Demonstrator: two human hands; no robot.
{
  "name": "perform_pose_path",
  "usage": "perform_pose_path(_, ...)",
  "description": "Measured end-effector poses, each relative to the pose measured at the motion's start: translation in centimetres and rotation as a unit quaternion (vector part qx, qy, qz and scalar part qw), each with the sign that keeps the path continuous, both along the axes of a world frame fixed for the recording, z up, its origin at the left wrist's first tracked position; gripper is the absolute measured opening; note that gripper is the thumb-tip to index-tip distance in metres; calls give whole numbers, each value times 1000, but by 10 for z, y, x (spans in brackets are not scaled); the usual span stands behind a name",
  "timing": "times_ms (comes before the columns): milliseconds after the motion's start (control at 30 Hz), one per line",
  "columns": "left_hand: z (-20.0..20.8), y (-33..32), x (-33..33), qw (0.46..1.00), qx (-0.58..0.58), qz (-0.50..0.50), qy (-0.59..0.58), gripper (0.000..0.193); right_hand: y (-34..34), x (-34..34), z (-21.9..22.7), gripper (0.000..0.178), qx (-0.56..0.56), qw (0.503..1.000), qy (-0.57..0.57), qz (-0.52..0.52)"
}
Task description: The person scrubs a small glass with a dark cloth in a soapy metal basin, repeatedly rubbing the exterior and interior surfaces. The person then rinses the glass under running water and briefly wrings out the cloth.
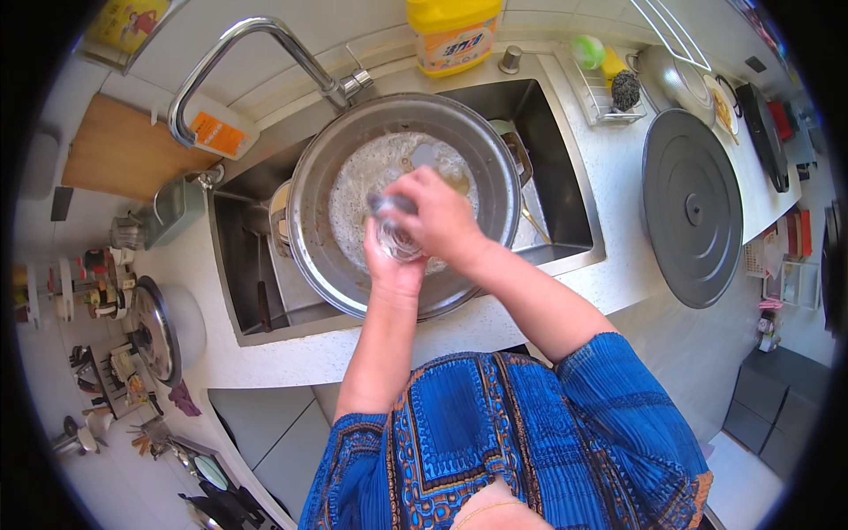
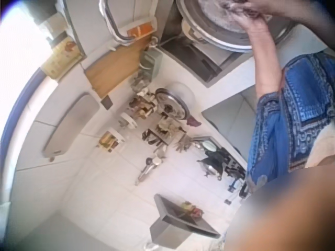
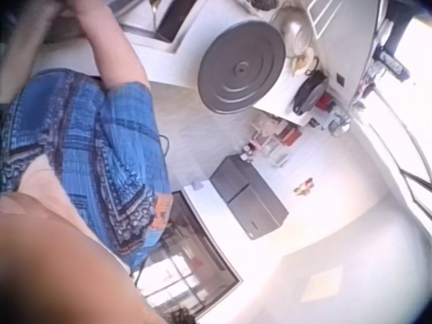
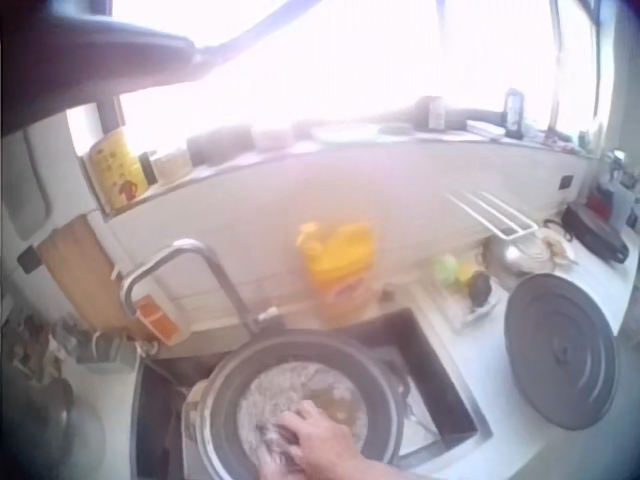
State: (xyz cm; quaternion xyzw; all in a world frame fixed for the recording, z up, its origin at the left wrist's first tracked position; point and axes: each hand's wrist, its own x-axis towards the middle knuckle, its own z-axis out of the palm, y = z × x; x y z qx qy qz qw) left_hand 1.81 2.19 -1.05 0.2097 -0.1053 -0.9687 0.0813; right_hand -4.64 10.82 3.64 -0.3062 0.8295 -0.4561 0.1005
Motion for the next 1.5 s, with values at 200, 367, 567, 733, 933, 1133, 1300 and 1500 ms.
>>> perform_pose_path(200, -16, -7, -3, 999, -18, -4, 40, 42, -1, 17, 12, 20, -48, 996, 67, 26)
perform_pose_path(367, -17, -10, 6, 999, 29, -23, 13, 45, 2, -11, -5, 19, 7, 999, -22, -40)
perform_pose_path(567, -26, -9, -2, 997, -79, 17, -11, 38, 1, 15, 5, 19, -69, 994, 67, 45)
perform_pose_path(733, -17, -8, 4, 992, 6, -61, 108, 39, 4, -13, -9, 20, 3, 998, -47, -43)
perform_pose_path(933, -3, 1, -2, 998, -44, 45, -14, 41, 3, 7, 8, 18, -58, 998, -5, 9)
perform_pose_path(1133, 3, -3, -4, 999, -33, 8, -25, 39, 8, -12, -8, 19, -3, 998, -37, -52)
perform_pose_path(1300, 27, 9, -13, 993, -2, 61, -100, 40, 4, 0, 8, 18, -67, 997, 18, -38)
perform_pose_path(1500, 1, -5, -2, 1000, 2, -14, -1, 38, 13, -19, -12, 24, 55, 996, -62, -36)
